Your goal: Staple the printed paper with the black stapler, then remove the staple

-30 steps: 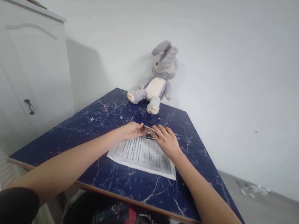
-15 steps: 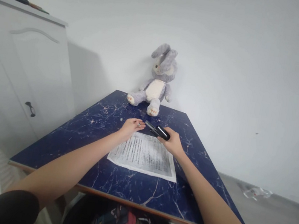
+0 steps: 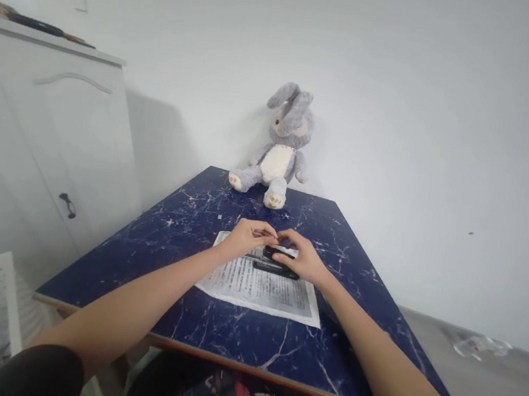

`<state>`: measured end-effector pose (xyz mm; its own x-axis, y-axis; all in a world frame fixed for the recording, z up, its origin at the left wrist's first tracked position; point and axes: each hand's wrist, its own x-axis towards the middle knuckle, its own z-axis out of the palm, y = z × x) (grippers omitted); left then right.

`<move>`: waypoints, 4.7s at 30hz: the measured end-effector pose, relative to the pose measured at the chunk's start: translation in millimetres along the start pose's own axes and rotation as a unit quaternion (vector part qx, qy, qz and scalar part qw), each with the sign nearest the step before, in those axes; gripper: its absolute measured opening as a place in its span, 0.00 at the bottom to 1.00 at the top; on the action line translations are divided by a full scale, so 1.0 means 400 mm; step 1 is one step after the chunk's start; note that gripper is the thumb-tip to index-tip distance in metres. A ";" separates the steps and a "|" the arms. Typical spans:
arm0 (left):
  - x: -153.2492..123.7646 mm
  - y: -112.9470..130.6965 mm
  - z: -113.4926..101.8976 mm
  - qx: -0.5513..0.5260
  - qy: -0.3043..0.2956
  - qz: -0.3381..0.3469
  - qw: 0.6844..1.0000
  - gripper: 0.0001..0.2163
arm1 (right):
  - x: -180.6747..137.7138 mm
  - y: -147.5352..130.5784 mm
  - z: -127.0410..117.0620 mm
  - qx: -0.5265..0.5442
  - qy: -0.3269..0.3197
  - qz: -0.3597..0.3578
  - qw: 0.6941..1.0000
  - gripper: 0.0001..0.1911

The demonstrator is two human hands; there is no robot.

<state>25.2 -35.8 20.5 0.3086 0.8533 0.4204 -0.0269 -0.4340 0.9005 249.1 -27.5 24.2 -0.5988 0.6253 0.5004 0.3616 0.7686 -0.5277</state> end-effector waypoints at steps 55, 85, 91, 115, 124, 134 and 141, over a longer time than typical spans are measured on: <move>0.058 -0.115 -0.256 0.635 0.064 -0.182 0.748 0.07 | -0.046 0.241 -0.135 -0.297 0.091 0.214 0.926 0.08; 0.029 -0.054 -0.078 0.265 -0.064 0.068 0.960 0.13 | -0.017 0.061 -0.016 -0.199 -0.094 0.077 0.973 0.13; 0.031 -0.063 -0.073 0.255 -0.065 0.070 0.962 0.10 | -0.017 0.055 -0.020 -0.186 -0.099 0.074 0.975 0.11; 0.035 -0.093 -0.065 0.252 -0.112 -0.014 0.961 0.10 | -0.019 0.064 -0.017 -0.174 -0.096 0.053 0.979 0.11; 0.031 -0.066 -0.158 0.304 -0.155 -0.019 0.940 0.08 | -0.015 0.058 -0.018 -0.178 -0.095 0.067 0.977 0.12; 0.025 -0.083 -0.055 0.242 -0.127 0.028 0.961 0.09 | -0.016 0.009 0.015 -0.108 -0.088 -0.001 0.990 0.13; 0.047 -0.057 -0.121 0.245 -0.140 0.031 0.959 0.12 | -0.001 -0.014 0.033 -0.100 -0.125 -0.014 0.987 0.13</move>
<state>-14.3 4.1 13.2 0.5653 0.7400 0.3645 0.3744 -0.6239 0.6860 237.8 -33.8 17.8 -0.7597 0.5689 0.3150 0.4601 0.8125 -0.3579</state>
